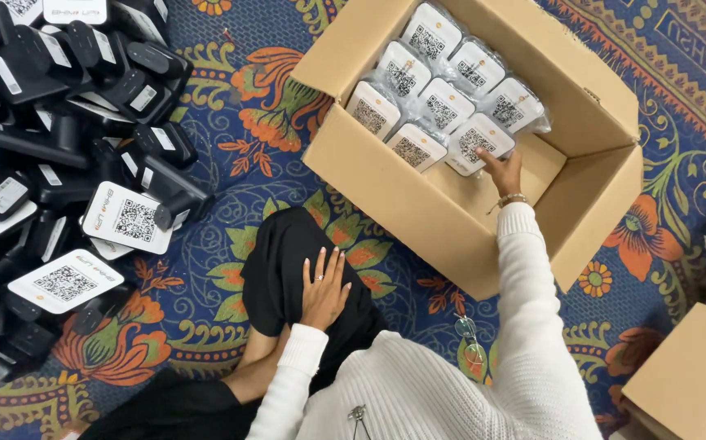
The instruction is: The person packages small electronic items into plastic bags and places them in a cardboard box.
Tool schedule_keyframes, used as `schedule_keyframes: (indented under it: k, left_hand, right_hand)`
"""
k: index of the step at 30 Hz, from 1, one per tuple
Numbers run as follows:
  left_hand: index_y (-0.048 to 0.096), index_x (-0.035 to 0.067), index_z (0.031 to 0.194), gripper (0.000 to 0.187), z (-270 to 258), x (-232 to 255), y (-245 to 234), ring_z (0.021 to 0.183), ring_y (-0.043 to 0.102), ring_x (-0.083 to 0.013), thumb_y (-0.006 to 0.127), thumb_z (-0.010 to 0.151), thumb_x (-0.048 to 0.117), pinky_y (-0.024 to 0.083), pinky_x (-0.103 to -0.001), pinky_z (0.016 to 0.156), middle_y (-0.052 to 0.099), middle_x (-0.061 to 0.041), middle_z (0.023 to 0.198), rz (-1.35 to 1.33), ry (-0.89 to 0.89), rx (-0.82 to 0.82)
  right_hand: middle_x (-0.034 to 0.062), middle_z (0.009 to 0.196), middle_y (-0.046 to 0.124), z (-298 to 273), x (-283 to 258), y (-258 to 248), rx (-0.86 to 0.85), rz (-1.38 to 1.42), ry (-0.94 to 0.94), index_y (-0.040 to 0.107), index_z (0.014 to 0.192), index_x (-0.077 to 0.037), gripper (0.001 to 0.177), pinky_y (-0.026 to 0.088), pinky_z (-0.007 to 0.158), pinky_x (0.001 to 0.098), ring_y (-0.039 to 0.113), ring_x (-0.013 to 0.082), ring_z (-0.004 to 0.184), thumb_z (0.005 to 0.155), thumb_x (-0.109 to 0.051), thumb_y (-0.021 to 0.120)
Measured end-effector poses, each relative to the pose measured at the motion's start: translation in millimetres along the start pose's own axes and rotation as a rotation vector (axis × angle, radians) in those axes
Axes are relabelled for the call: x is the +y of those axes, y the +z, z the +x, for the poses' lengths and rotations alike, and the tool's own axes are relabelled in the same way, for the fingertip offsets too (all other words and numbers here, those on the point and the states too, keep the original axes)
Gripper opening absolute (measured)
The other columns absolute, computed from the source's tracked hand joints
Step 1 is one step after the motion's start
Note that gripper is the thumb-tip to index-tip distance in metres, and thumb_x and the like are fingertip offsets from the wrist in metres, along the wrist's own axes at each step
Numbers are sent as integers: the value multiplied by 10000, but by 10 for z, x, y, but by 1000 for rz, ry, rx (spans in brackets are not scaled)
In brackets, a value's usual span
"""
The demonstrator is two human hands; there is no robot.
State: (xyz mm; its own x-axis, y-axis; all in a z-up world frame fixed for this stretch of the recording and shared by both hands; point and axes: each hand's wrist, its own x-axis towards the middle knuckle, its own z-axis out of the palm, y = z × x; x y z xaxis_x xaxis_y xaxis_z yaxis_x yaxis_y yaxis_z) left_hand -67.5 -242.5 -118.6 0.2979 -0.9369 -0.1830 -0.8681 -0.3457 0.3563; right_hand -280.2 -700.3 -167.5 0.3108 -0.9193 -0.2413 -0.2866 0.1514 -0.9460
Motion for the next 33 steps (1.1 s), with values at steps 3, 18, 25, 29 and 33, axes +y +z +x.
schedule_keyframes:
  k: [3,18,25,29,33]
  left_hand:
    - [398,51,1532,695,-30,9,8,1533,187,-314,603,942,354,120,-573,1216,294,-82,1642,-4,-2,23]
    - [385,46,1560,713,-304,-237,41,1549,223,-316,575,985,422,148,-518,1246,258,-146,1677,-41,-15,285]
    - [348,39,1587,727,-613,-554,26,1560,223,-355,550,1010,432,176,-506,1262,236,-169,1693,-130,-132,392]
    - [303,64,1596,760,-859,-821,158,1547,235,-366,550,1000,466,193,-538,1236,240,-177,1682,-75,-323,425]
    - [231,76,1617,822,-1079,-1118,390,1502,268,-435,522,997,530,250,-570,1183,237,-243,1653,-245,-510,400]
  right_hand:
    - [82,1095,754,7,45,22,-10,81,-52,662,1243,8,429,626,740,298,735,158,914,882,-135,843]
    - [244,1687,227,-39,-541,-89,529,-42,-548,126,1632,-29,901,445,1252,494,337,385,1562,1125,-302,819]
    - [166,1597,475,-633,-1464,1752,470,-19,-772,407,1547,-55,483,423,1253,478,480,334,1505,1158,-228,636]
    - [144,1456,524,-1085,-1586,3059,33,36,-832,480,1439,-20,393,459,1147,403,515,273,1367,1082,-57,640]
    - [136,1344,558,-1637,-1546,4191,-519,-85,-779,567,1324,-39,328,505,941,324,564,226,1165,1032,-116,695]
